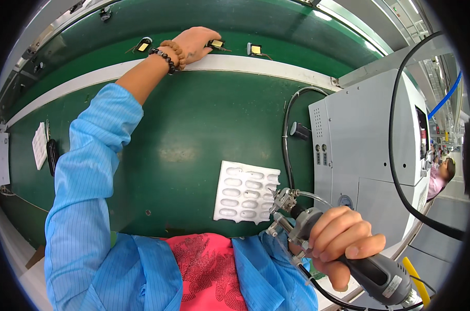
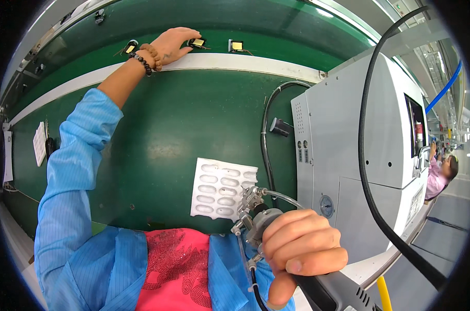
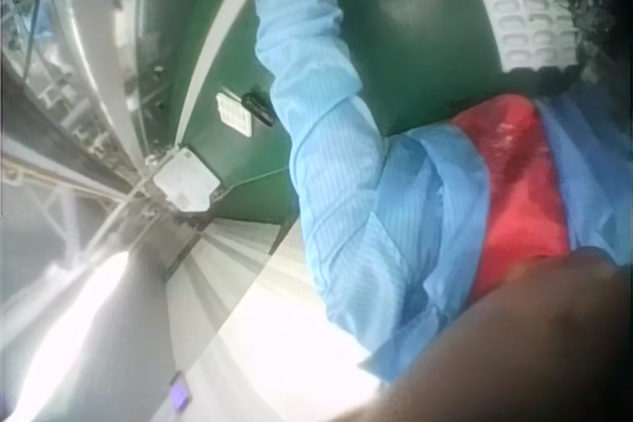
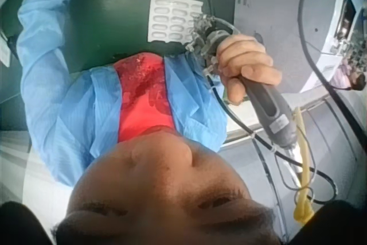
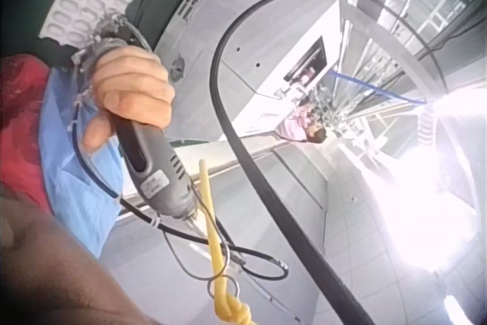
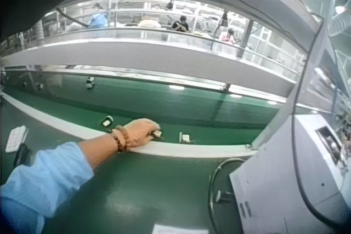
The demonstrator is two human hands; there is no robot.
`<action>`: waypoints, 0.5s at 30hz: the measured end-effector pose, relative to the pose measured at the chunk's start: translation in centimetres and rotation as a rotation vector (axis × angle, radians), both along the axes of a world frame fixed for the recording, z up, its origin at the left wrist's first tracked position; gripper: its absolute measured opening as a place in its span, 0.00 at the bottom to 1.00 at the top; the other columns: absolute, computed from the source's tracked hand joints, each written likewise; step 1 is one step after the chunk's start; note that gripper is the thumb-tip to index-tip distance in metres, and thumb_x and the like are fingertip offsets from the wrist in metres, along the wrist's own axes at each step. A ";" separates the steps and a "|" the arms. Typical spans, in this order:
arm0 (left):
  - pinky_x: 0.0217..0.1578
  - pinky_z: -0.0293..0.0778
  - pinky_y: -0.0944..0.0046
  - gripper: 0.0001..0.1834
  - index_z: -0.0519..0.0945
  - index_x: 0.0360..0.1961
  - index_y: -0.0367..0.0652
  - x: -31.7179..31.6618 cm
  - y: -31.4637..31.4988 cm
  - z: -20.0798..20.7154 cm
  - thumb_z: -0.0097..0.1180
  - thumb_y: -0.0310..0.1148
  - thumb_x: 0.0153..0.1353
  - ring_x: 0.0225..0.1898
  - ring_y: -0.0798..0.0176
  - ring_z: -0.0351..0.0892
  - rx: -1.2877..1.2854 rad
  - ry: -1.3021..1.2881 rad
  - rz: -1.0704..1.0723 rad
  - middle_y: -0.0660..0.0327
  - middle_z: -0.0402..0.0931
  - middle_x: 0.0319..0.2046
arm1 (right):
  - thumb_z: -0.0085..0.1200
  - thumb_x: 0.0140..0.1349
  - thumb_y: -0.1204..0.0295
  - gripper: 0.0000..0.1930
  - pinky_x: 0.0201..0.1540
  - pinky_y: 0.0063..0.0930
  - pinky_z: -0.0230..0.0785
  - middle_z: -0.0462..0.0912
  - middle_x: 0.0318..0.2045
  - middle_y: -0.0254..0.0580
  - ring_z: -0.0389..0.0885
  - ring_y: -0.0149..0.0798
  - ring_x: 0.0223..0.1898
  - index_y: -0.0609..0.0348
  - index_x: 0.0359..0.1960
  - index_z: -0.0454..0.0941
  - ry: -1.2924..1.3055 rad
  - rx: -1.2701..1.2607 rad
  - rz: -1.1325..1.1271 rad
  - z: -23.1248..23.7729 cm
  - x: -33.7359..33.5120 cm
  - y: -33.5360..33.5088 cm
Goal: The person uses a soldering iron to apply solder to a small green circuit board held in a white plastic tray. They repeatedly pick up the board, solder specific points, and place it back on the green workbench. The process is repeated multiple times throughout the clip.
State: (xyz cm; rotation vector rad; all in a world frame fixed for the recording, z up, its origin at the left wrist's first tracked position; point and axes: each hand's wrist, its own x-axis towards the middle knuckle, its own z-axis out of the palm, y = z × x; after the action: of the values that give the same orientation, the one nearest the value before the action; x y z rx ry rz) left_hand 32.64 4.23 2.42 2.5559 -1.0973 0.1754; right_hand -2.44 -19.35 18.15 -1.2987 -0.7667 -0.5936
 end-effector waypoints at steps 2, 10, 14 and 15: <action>0.58 0.71 0.54 0.19 0.78 0.53 0.43 0.8 0.1 -0.7 0.60 0.27 0.60 0.56 0.47 0.75 -0.011 -0.003 0.000 0.51 0.78 0.54 | 0.66 0.60 0.59 0.22 0.15 0.19 0.70 0.74 0.18 0.34 0.75 0.29 0.15 0.57 0.37 0.64 -0.001 0.006 -0.012 -0.2 0.1 0.1; 0.47 0.76 0.61 0.12 0.78 0.51 0.39 -9.1 -1.0 3.3 0.56 0.28 0.67 0.44 0.55 0.83 -0.485 0.277 0.071 0.51 0.82 0.42 | 0.66 0.60 0.58 0.22 0.16 0.18 0.70 0.74 0.20 0.34 0.75 0.28 0.16 0.56 0.38 0.65 0.024 0.002 -0.002 -0.7 0.2 -0.4; 0.46 0.76 0.60 0.12 0.81 0.47 0.36 -20.4 -1.5 4.9 0.60 0.25 0.62 0.43 0.56 0.82 -0.626 0.391 -0.164 0.52 0.82 0.40 | 0.66 0.61 0.56 0.23 0.18 0.18 0.71 0.75 0.21 0.33 0.75 0.27 0.17 0.56 0.39 0.65 0.050 -0.023 0.020 0.1 -0.3 -0.4; 0.47 0.76 0.59 0.12 0.81 0.46 0.36 -22.8 -1.5 4.9 0.61 0.24 0.60 0.44 0.53 0.82 -0.610 0.434 -0.158 0.53 0.82 0.40 | 0.66 0.61 0.56 0.23 0.18 0.18 0.71 0.75 0.21 0.33 0.75 0.27 0.17 0.56 0.40 0.65 0.042 -0.013 0.026 0.0 -0.3 -0.4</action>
State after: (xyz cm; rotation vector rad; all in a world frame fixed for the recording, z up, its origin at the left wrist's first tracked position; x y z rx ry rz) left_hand 9.87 2.71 7.31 1.8420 -0.8955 -0.0770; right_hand -2.73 -19.79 18.12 -1.3074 -0.7535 -0.5396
